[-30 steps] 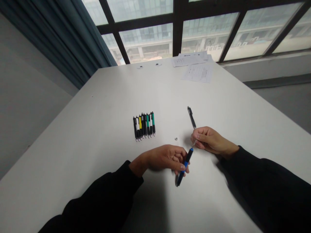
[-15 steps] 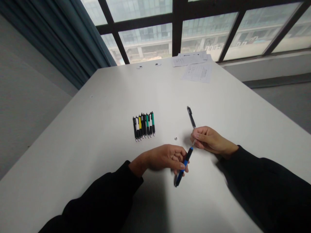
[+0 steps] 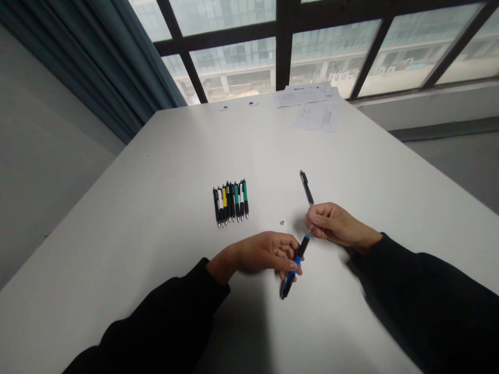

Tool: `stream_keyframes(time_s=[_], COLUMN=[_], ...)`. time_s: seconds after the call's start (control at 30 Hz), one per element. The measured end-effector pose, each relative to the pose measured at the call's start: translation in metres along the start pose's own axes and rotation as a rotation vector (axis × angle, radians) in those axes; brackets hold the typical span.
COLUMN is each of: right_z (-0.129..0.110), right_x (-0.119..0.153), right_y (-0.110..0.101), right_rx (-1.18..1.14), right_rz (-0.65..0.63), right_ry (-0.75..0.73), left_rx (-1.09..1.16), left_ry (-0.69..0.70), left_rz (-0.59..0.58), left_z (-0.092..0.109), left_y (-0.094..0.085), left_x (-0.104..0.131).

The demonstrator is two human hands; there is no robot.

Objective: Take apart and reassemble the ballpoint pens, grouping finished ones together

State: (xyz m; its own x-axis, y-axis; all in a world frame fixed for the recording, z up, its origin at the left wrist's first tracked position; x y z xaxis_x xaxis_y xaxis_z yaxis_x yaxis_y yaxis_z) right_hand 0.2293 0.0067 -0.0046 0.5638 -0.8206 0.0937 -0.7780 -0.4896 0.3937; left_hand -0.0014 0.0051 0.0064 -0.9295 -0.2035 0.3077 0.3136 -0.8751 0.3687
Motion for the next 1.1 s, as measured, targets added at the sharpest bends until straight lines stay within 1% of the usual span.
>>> stream_keyframes(time_s=[0.47, 0.7, 0.93, 1.1], right_z=[-0.0009, -0.0006, 0.0023, 0.0027], right_x=[0.0008, 0.0014, 0.001, 0.0009], right_y=[-0.0011, -0.0028, -0.0067, -0.0058], right_rx=[0.018, 0.085, 0.137, 0.104], right_rz=[-0.006, -0.021, -0.038, -0.049], right_ry=[0.052, 0.05, 0.05, 0.04], left_rx=[-0.023, 0.012, 0.027, 0.022], left_ry=[-0.01, 0.0, 0.014, 0.013], left_rz=[-0.009, -0.004, -0.014, -0.014], left_z=[0.0027, 0.0044, 0.002, 0.0003], left_y=[0.0007, 0.0028, 0.0015, 0.0012], left_x=[0.0006, -0.0004, -0.0007, -0.0006])
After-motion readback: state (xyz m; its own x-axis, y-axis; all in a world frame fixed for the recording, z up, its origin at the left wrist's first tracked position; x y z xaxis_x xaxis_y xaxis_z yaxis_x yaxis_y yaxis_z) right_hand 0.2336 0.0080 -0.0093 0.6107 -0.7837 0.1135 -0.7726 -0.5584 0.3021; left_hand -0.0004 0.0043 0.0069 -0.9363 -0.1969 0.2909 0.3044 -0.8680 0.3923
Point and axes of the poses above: each hand's wrist, its own x-axis away from the middle knuckle, its own y-axis out of the palm, z = x × y, the point moved 1 cm from there along -x, towards the middle knuckle, and after that the axes turned 5 degrees about -z, right-handed, at the moved point
